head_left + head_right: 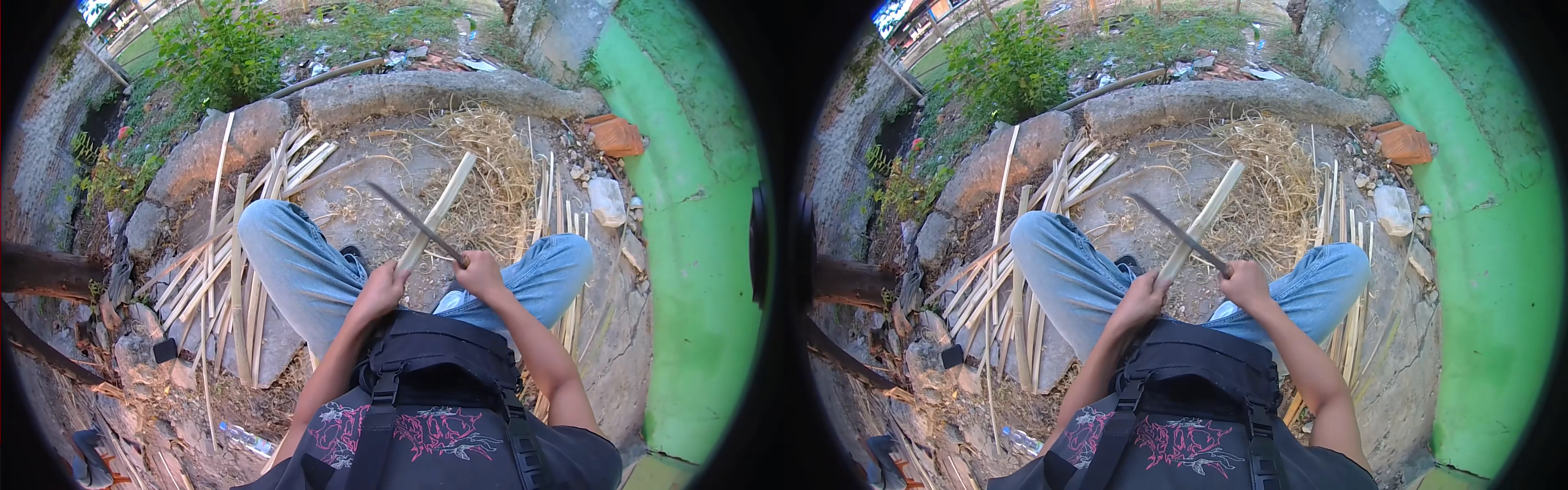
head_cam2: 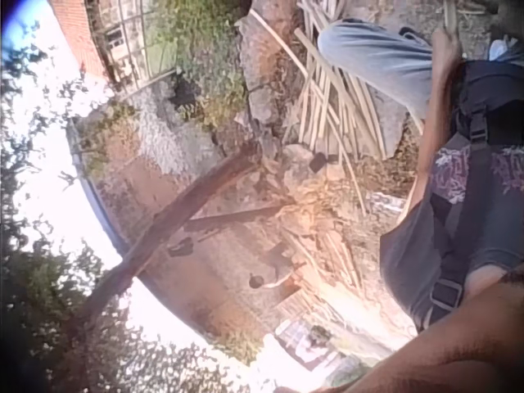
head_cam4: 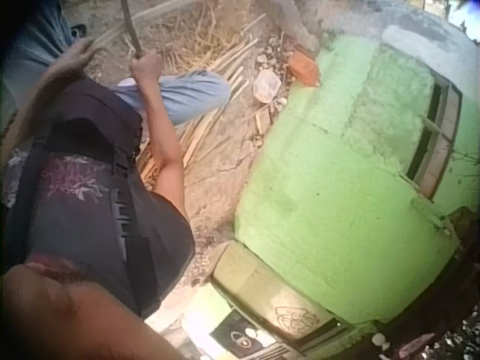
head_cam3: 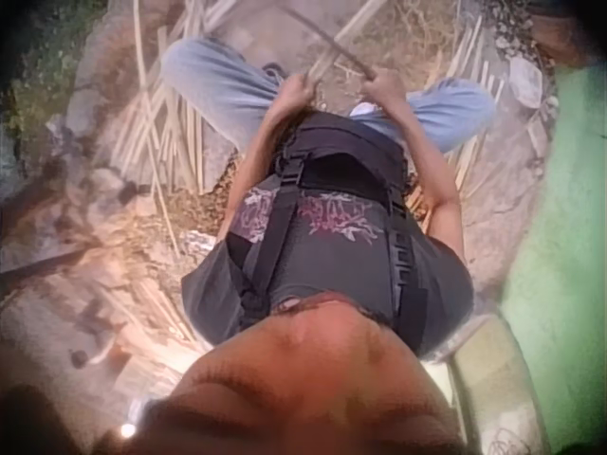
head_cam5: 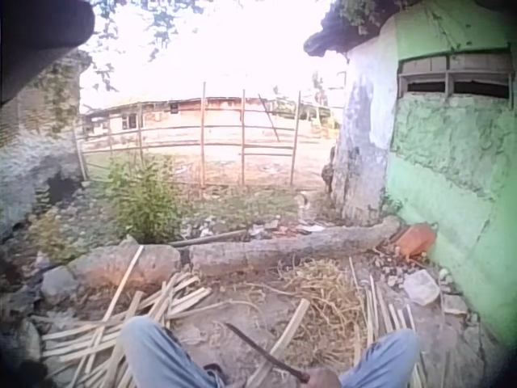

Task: The person shaves a thin strip of wood using a blade, repeatedly sliding the blade along the surface and turning the strip to work on different sides.

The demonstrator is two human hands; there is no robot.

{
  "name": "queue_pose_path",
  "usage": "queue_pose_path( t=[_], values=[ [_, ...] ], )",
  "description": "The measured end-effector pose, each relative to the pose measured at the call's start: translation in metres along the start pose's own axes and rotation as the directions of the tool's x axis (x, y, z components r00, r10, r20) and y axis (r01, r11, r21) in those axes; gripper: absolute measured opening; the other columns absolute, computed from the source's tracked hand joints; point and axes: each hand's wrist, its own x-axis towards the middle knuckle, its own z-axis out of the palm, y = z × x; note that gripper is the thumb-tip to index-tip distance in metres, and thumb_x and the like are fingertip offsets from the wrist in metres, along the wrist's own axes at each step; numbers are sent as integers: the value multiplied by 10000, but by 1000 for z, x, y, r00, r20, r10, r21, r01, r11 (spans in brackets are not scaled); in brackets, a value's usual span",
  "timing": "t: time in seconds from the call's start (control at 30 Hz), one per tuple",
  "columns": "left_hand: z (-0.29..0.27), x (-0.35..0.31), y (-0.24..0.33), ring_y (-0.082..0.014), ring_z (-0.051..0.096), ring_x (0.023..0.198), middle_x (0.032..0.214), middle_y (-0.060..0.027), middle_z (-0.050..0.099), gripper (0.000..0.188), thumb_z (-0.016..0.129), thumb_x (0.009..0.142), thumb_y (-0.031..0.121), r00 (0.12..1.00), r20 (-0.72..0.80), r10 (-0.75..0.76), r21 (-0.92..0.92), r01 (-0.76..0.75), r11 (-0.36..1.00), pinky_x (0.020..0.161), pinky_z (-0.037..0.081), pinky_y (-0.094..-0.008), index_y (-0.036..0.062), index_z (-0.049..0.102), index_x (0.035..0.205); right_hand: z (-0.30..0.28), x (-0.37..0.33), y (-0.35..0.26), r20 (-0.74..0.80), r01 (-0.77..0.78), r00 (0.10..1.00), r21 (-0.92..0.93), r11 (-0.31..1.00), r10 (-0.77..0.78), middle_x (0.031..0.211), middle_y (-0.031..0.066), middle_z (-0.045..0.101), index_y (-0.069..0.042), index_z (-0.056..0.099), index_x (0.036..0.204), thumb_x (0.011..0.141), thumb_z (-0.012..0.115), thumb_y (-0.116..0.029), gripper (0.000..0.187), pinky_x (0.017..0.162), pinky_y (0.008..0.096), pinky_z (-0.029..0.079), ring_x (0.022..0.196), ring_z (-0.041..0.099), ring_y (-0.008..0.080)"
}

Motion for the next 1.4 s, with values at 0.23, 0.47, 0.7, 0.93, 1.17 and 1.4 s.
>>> queue_pose_path(
  t=[0.23, 0.47, 0.7, 0.93, 1.17, 1.4],
  values=[
    [19, 17, -18, -437, 622, 796, 808, -297, 626, 256, 562, 905, 187, 989, 51, -142, 55, 139, 989, 713, 457, -472, -62, 618, 922, 11, -1, -3, 116, 57, 993, -159, 986, -39, 713, 210, 652, -48, 696, 763, 743, 626, -241, 206, 685, 475, 530, 695, 652, 384],
    [13, 12, -9, -460, 614, 822, 823, -319, 614, 280, 566, 900, 202, 982, 12, -186, 4, 186, 983, 737, 460, -493, -75, 607, 910, 30, 21, -10, 45, -10, 999, -120, 993, 15, 724, 207, 662, -60, 719, 795, 726, 633, -224, 198, 696, 461, 537, 708, 664, 378],
    [16, 17, -13, -440, 621, 788, 797, -297, 616, 286, 566, 905, 212, 981, 22, -193, 36, 192, 981, 710, 459, -477, -72, 598, 909, 14, 43, -3, -8, -97, 995, -78, 992, 96, 758, 186, 679, -53, 718, 752, 704, 631, -211, 187, 717, 431, 539, 731, 672, 349],
    [21, 19, -30, -383, 621, 710, 737, -251, 615, 266, 558, 916, 210, 979, 63, -192, -17, 194, 981, 670, 455, -445, -50, 610, 914, 10, 77, 23, -12, -366, 930, 15, 930, 367, 725, 204, 663, -45, 709, 723, 719, 641, -251, 217, 712, 462, 531, 731, 672, 365],
    [25, 18, -37, -307, 603, 657, 699, -208, 606, 273, 554, 924, 218, 971, 107, -215, -19, 218, 976, 649, 450, -420, -49, 613, 915, -1, 84, 61, -34, -388, 921, -61, 919, 387, 829, 224, 681, -32, 718, 843, 750, 650, -252, 248, 752, 449, 534, 817, 673, 368],
    [18, 16, -23, -141, 482, 516, 611, -50, 517, 233, 514, 963, 197, 951, 192, -241, -218, 281, 935, 495, 393, -314, -14, 592, 903, -25, 84, 58, -71, -398, 917, -86, 913, 393, 832, 227, 681, -13, 712, 855, 757, 643, -260, 275, 752, 465, 530, 818, 672, 376]
  ],
)
